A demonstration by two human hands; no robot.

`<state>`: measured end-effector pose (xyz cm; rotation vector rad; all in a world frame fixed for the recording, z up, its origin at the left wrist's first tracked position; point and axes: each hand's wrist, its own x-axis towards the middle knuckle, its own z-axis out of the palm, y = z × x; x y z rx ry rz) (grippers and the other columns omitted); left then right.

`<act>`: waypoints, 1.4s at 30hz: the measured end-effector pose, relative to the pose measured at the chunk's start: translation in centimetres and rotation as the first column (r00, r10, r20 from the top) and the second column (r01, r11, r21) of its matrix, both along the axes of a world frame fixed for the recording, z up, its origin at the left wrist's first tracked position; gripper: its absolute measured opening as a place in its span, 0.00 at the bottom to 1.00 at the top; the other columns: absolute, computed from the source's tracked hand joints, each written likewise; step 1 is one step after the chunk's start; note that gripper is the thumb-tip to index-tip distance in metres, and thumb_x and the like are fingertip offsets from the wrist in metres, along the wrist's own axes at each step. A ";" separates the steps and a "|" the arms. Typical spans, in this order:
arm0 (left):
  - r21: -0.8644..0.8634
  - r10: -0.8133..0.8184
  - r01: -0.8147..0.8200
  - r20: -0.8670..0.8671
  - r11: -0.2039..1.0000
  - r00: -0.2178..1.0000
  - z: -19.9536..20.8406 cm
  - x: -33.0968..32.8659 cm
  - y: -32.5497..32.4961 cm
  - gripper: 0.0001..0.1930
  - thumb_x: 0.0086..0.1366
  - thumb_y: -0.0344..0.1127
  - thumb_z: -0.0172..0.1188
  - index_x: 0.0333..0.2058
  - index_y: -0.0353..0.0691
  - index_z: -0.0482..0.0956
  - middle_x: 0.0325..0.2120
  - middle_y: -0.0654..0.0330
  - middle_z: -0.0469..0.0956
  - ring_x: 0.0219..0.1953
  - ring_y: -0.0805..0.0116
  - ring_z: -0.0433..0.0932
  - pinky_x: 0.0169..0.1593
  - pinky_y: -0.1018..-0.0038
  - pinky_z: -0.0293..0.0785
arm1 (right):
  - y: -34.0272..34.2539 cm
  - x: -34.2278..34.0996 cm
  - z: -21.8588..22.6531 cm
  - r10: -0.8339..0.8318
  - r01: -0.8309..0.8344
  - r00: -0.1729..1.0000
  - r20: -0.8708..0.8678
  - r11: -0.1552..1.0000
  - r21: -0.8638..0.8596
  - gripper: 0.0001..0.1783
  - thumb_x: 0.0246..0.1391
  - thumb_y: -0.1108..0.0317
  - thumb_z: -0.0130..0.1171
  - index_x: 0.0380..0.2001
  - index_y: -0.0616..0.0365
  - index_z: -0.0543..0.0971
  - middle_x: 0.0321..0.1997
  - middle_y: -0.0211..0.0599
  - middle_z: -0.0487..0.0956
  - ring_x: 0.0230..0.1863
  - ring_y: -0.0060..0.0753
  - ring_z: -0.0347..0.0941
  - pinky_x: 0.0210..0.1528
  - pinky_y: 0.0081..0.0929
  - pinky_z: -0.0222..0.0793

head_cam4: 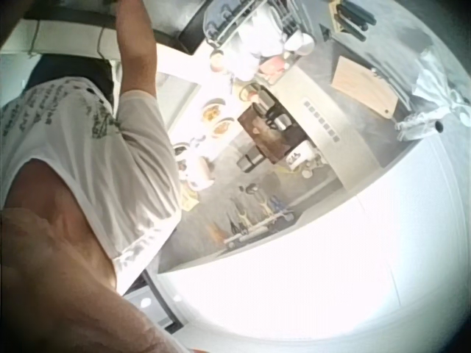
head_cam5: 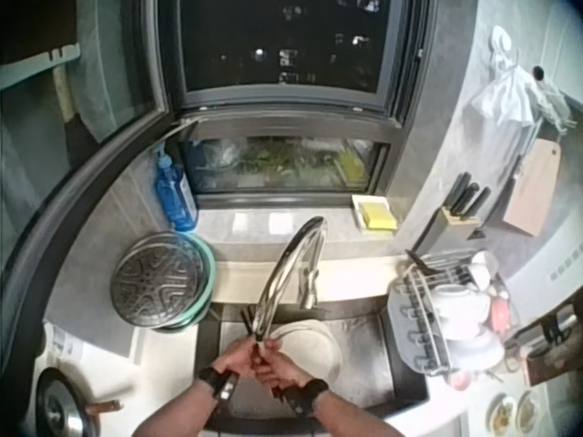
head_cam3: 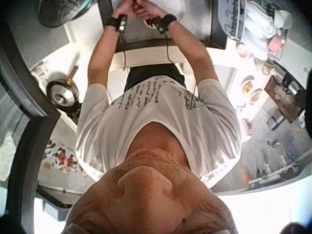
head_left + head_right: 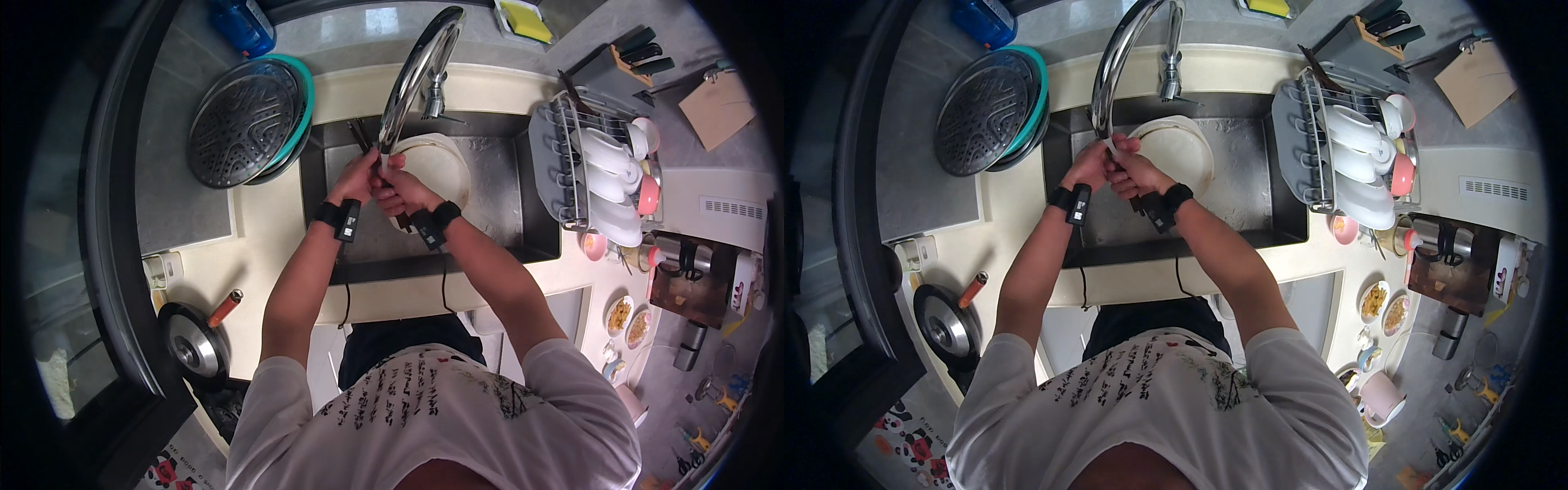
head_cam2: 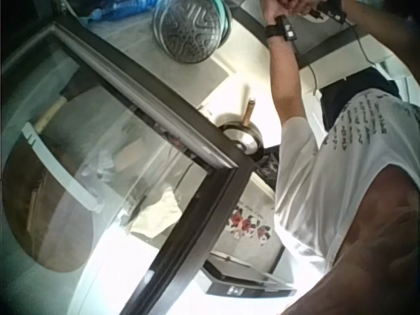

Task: The person mops the floor with a pink-handled mop, then moves to the kitchen sink to wash chopsticks and a white bowl using a sponge and running water.

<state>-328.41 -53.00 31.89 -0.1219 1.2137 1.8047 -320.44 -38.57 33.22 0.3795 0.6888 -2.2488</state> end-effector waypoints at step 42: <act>-0.140 0.648 -0.635 0.070 0.759 0.759 -1.8 3.2 2.6 0.16 0.75 0.44 0.47 0.27 0.42 0.65 0.19 0.68 0.60 0.20 0.72 0.60 0.29 0.70 0.66 | 0.2 3.8 -2.8 0.463 0.367 0.732 -0.500 0.350 0.862 0.13 0.68 0.58 0.46 0.35 0.57 0.72 0.21 0.25 0.68 0.16 0.21 0.62 0.17 0.22 0.56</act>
